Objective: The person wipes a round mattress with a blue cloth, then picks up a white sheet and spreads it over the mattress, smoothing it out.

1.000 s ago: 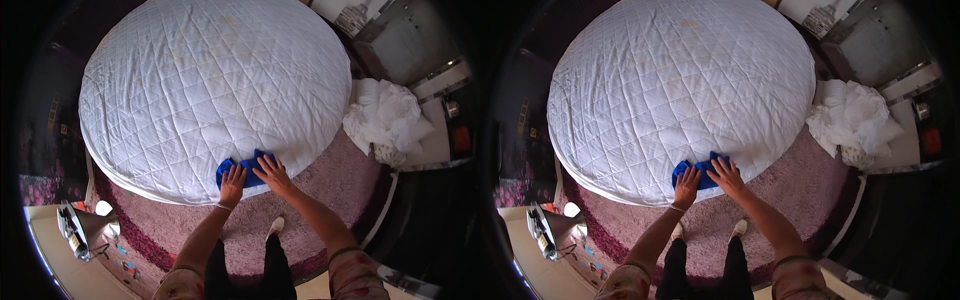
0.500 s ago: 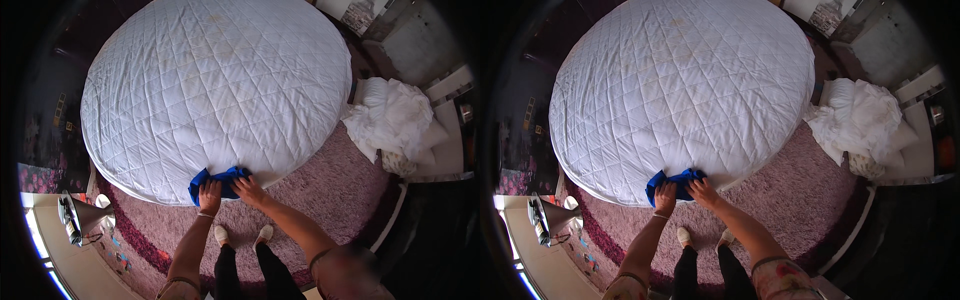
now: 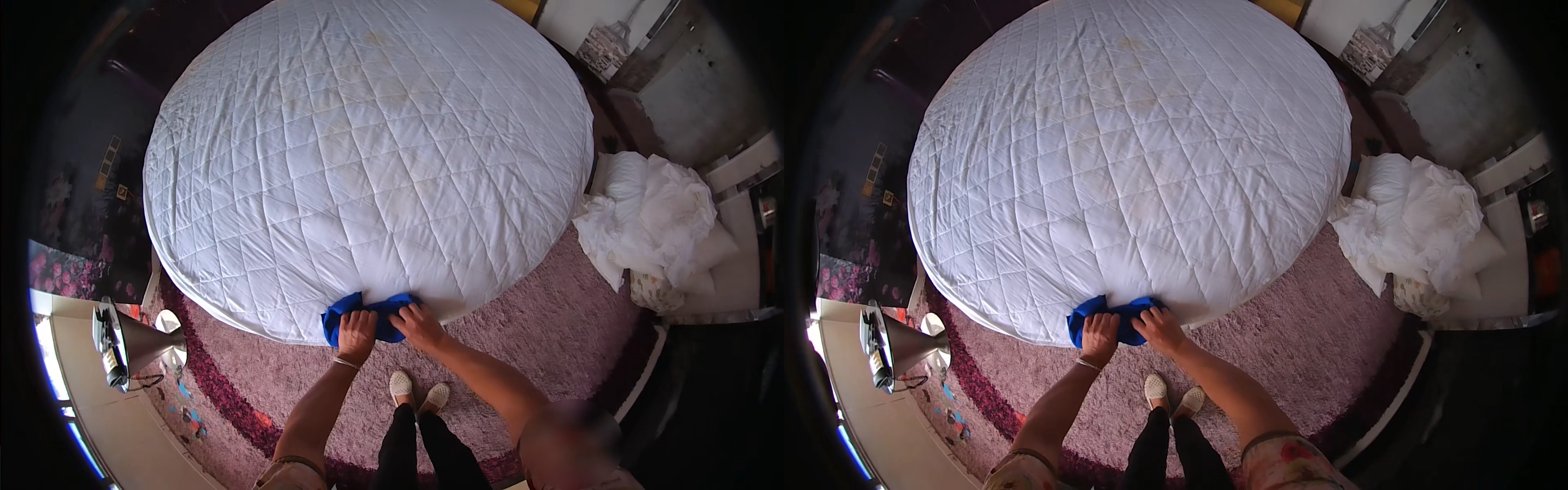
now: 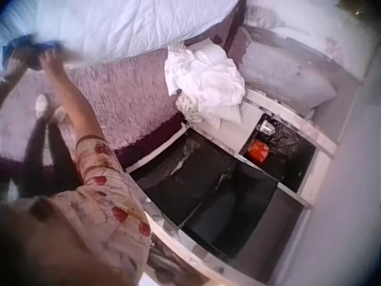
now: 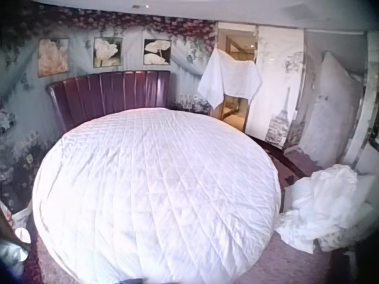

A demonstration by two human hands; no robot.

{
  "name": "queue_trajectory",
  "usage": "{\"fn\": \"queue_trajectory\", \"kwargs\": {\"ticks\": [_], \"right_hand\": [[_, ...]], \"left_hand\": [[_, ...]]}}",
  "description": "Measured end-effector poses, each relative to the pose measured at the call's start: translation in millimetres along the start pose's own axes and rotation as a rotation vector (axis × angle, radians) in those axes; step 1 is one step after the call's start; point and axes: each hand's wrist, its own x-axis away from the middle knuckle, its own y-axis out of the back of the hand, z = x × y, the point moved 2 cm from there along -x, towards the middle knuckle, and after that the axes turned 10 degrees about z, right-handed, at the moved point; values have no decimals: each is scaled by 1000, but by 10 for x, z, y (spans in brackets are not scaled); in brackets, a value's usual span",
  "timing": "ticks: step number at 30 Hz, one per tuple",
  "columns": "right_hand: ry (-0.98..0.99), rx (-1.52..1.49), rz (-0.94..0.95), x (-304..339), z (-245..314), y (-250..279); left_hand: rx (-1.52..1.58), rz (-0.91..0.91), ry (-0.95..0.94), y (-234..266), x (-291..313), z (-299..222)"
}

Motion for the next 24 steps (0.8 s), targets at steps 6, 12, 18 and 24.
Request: {"fn": "queue_trajectory", "kwargs": {"ticks": [6,12,18,24], "right_hand": [[-81,18,80,25,124,61],[-176,-144,294,109,258,714],[-101,-458,281,299,795,1168],[31,-519,335,-28,1420,1724]], "left_hand": [[-17,72,16,-20,67,-85],[75,253,14,368,77,27],[336,230,111,1246,679,-122],[429,223,294,2011,1234,29]]}}
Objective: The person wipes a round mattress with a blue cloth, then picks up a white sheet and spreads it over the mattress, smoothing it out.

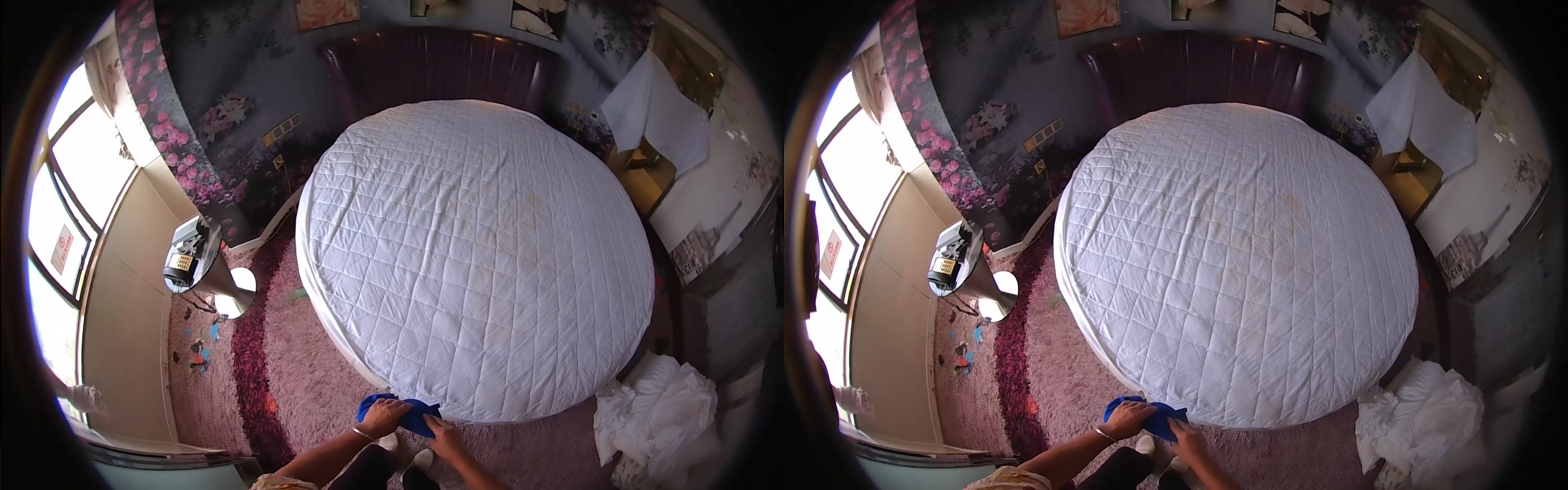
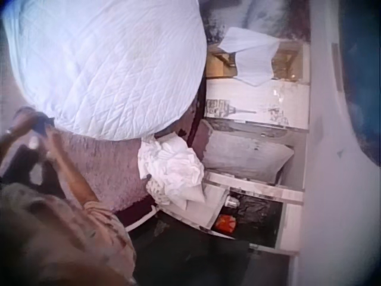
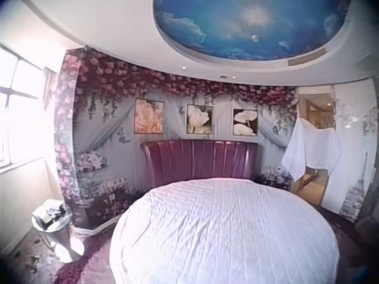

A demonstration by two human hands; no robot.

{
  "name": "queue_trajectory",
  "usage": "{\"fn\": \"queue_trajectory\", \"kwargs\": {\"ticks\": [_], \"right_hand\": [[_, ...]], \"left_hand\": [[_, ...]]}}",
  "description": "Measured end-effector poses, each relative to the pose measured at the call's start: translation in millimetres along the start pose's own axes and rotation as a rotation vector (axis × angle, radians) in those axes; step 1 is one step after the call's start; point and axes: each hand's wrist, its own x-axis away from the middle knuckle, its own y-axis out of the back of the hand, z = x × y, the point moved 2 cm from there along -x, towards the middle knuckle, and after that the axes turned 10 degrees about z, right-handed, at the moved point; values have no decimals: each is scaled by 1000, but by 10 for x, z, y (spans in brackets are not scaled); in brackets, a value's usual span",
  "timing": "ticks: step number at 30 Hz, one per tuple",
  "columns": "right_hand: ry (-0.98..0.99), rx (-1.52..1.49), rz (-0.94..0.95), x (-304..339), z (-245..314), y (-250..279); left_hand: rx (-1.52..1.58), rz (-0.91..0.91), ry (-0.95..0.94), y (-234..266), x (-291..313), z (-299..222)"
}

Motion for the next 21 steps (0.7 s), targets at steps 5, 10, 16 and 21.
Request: {"fn": "queue_trajectory", "kwargs": {"ticks": [5,10,16,21], "right_hand": [[152,8,118,-368,516,-175],[167,95,293,-1125,1257,-482],[253,16,260,-2441,1910,-1120],[153,6,379,-3227,2514,-1551]], "left_hand": [[59,-70,96,428,631,286],[80,-44,259,750,1247,1063],[78,23,281,1275,1678,2383],[-8,46,214,1934,1777,3476]]}}
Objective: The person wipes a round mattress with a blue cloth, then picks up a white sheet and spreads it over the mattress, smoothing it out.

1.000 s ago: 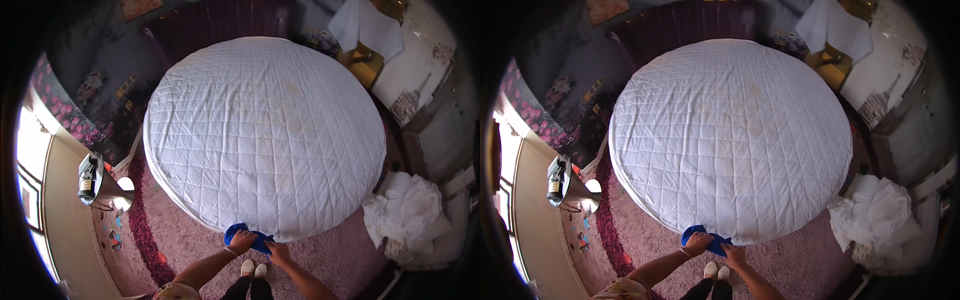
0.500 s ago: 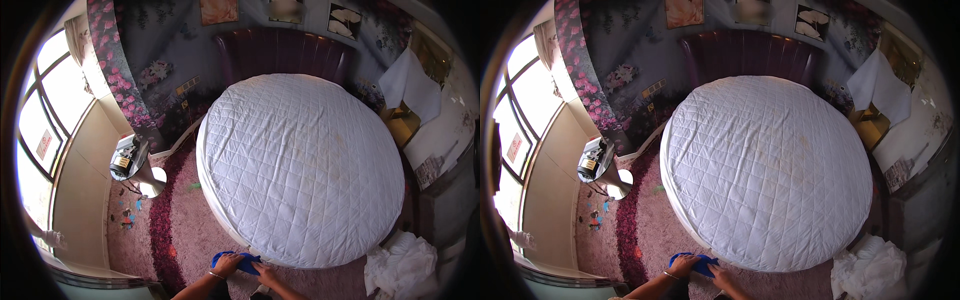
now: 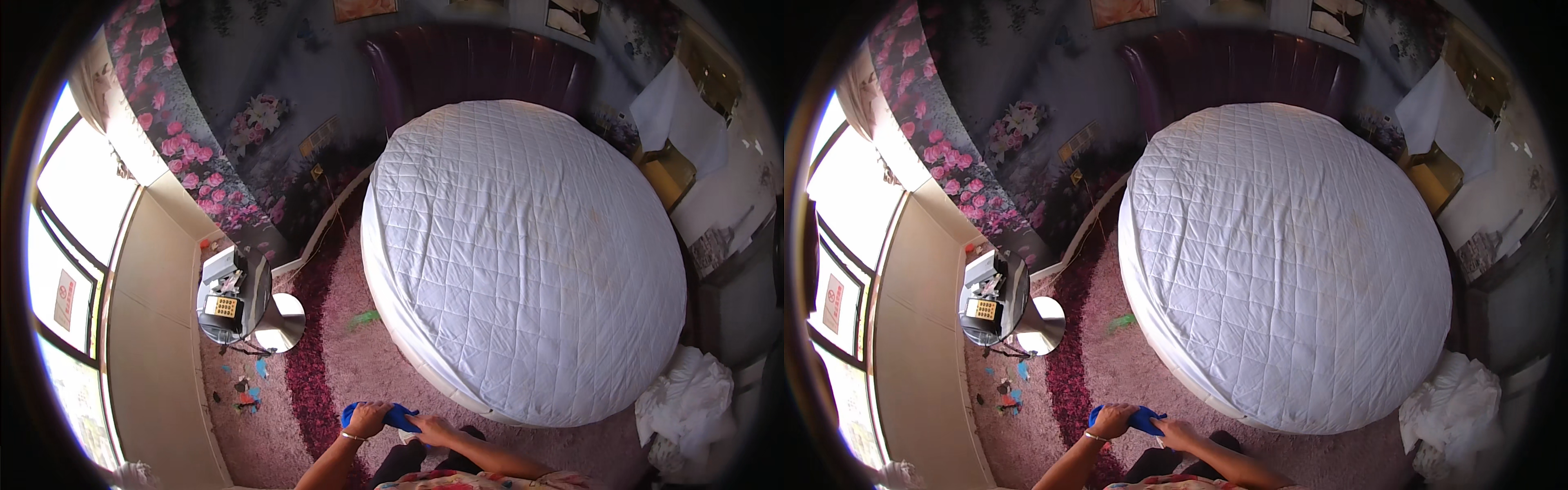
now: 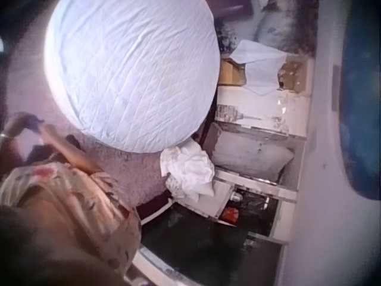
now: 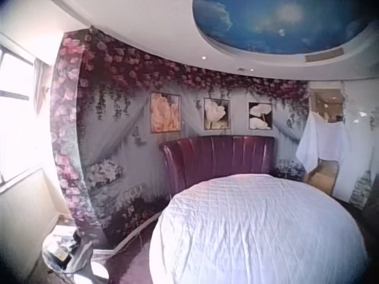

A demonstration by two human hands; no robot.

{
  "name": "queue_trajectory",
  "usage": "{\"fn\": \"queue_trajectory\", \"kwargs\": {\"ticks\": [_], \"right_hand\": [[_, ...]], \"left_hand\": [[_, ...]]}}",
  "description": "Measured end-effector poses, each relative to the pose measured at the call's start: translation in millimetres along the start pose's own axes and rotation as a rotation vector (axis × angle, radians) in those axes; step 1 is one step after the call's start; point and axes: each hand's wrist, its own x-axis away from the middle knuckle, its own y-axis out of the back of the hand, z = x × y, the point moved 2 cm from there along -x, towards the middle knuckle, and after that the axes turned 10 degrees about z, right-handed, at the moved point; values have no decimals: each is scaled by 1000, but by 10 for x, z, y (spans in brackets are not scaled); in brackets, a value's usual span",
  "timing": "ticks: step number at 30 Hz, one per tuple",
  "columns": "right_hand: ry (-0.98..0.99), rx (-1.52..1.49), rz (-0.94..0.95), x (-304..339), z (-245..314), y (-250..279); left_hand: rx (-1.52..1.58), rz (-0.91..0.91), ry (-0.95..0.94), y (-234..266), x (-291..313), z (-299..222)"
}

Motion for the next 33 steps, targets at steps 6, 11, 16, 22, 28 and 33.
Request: {"fn": "queue_trajectory", "kwargs": {"ticks": [6,11,16,22,28,33], "right_hand": [[-37,7,-195,-960,-88,514],[-172,24,-293,-1666,-367,1217],[-274,22,-278,-2548,-744,1779],[-286,133,-499,-3340,-1318,2740],[-451,462,-876,-3939,-1648,3344],[-611,478,-816,-4765,-2068,2479]], "left_hand": [[-147,9,-141,803,-802,724],[-249,22,-235,1389,-1857,1147],[-388,109,-312,1764,-2779,1796],[-345,-97,-337,2233,-3996,2237],[-496,-406,-539,2782,-5141,2334],[-526,-8,-626,2072,-5547,3277]]}}
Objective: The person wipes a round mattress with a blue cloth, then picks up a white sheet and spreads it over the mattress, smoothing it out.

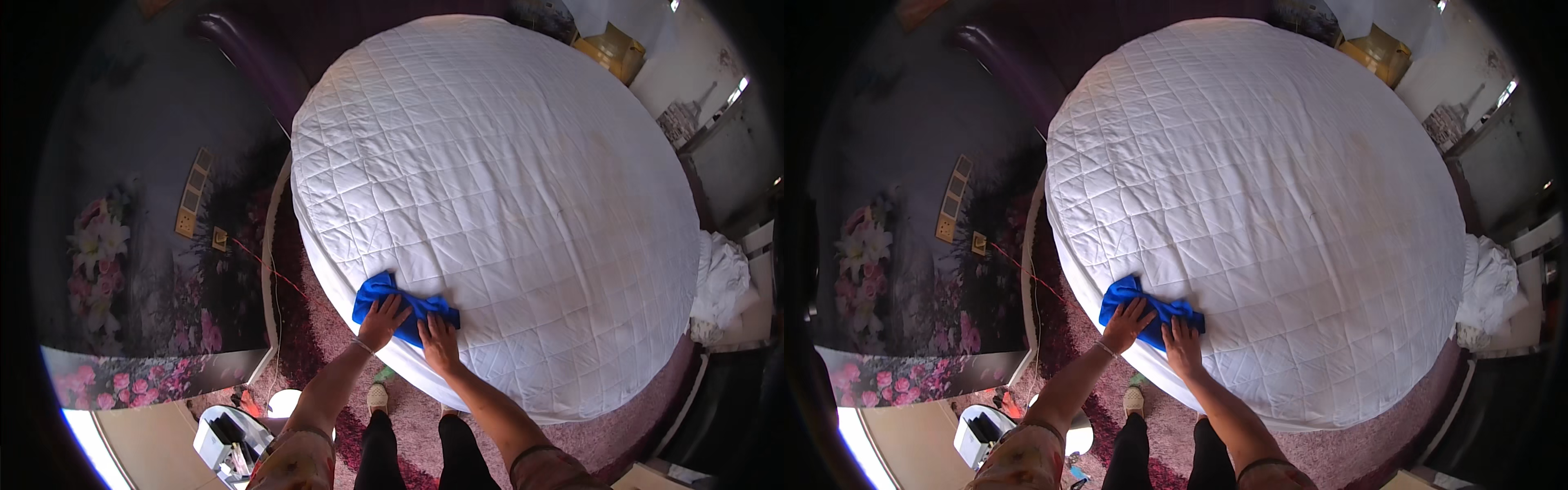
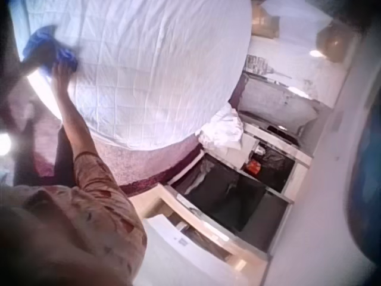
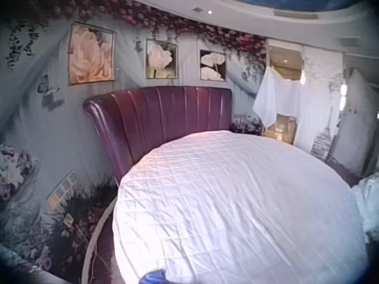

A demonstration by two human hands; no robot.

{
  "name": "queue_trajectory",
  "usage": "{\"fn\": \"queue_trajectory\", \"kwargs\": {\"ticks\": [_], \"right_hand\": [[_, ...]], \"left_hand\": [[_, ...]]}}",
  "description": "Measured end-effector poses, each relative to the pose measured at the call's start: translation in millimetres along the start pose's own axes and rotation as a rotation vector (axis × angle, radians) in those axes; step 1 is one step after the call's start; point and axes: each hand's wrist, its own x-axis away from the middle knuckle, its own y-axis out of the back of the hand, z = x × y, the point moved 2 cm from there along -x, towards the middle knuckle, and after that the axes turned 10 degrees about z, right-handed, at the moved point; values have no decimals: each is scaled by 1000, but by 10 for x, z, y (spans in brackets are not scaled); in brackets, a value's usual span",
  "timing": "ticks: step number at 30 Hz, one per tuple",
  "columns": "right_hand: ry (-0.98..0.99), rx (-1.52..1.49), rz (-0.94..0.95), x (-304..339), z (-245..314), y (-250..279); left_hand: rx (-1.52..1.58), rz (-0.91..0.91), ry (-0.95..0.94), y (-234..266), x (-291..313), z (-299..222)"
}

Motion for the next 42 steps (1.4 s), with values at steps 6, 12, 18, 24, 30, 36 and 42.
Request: {"fn": "queue_trajectory", "kwargs": {"ticks": [6,12,18,24,30,36,42], "right_hand": [[-189,-35,96,98,324,-95],[-205,206,63,8,363,-260],[-191,400,57,-75,486,-271],[-196,470,115,-221,471,-262],[-220,443,104,-113,762,-146],[-211,357,124,-8,886,-260],[-218,269,116,129,863,-155]], "left_hand": [[-12,13,-147,-42,156,123],[-85,-95,-245,66,89,204],[-205,-178,-280,-74,11,188],[-183,-358,-363,36,-169,205],[-113,-228,-331,148,201,169],[-61,-194,-320,47,368,188],[-27,-149,-273,113,446,54]]}}
